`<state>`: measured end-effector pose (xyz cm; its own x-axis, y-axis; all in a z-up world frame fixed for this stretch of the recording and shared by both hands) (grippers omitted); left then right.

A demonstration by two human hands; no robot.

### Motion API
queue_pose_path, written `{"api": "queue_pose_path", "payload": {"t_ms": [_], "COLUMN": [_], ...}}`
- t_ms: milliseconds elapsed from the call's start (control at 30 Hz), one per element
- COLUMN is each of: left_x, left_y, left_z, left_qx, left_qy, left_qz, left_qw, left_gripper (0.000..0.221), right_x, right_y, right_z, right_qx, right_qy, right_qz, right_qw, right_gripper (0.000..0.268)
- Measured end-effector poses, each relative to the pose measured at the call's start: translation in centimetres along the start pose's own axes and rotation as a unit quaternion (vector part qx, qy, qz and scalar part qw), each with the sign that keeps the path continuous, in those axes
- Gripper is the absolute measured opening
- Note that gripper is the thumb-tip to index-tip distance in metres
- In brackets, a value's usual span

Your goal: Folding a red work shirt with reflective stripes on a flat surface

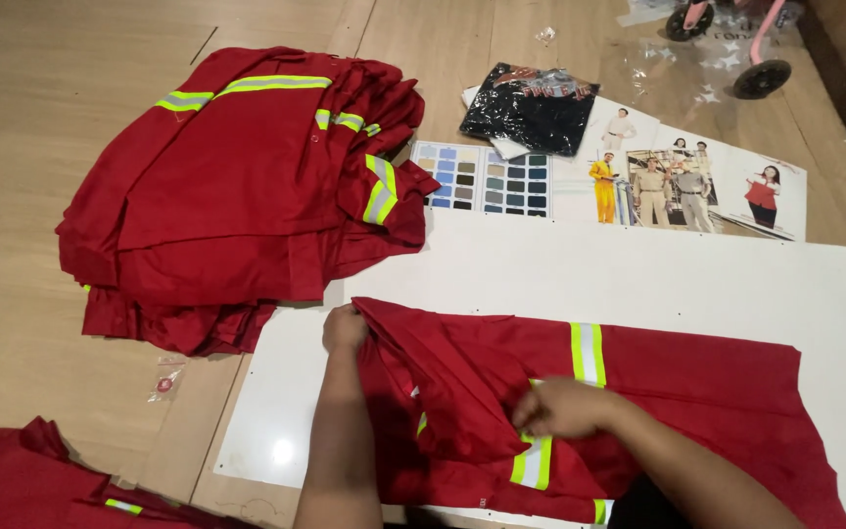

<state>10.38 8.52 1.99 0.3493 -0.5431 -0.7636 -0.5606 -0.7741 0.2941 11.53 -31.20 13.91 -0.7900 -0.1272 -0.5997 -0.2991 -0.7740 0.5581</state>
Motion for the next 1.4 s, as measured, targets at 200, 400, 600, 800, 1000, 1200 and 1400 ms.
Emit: {"api": "queue_pose_path", "payload": {"t_ms": [200,400,600,800,1000,1200,1400], "left_x": [0.9,0.7,-2.1,2.0,-1.0,2.7,-0.8], "left_y": [-1.4,-1.3,2.2,-1.3,8.3,15.1,23.1], "left_z": [0.7,0.0,-2.6,-0.8,-4.6,2.1,-0.4], "left_qx": [0.022,0.057,0.07,0.063,0.177,0.09,0.004], "left_qy": [-0.031,-0.042,0.002,-0.031,-0.12,0.124,0.101], "left_qz": [-0.018,-0.039,-0.034,0.017,-0.063,-0.125,-0.039], "left_qw": [0.999,0.997,0.997,0.997,0.975,0.98,0.994], "left_gripper": [0.027,0.028,0.028,0.038,0.061,0.069,0.112], "right_x": [-6.9,-0.5,-2.8,12.3,9.9,17.6,10.7], "right_y": [-6.8,-15.1,2.6,12.6,15.9,12.2,10.4], "right_z": [6.0,-2.0,-1.1,-12.0,-0.7,-0.2,3.8], "right_qx": [0.105,0.053,-0.066,-0.036,-0.162,-0.257,-0.193], "right_qy": [-0.122,-0.343,-0.604,-0.498,-0.28,0.085,-0.135], "right_qz": [-0.222,-0.384,-0.386,-0.262,-0.211,-0.051,-0.125], "right_qw": [0.962,0.856,0.694,0.826,0.922,0.961,0.964], "right_gripper": [0.08,0.057,0.038,0.069,0.038,0.014,0.013]}}
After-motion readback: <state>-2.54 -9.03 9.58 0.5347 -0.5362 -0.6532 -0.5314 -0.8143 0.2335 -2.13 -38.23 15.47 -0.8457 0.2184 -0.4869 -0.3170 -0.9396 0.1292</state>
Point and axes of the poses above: each hand's wrist, its own y-axis away from the middle knuckle, its own x-axis out of the palm, z = x × y, the point moved 8 cm from there along -y, towards the middle knuckle, and after that the axes turned 8 degrees about -z, right-handed, at the moved point
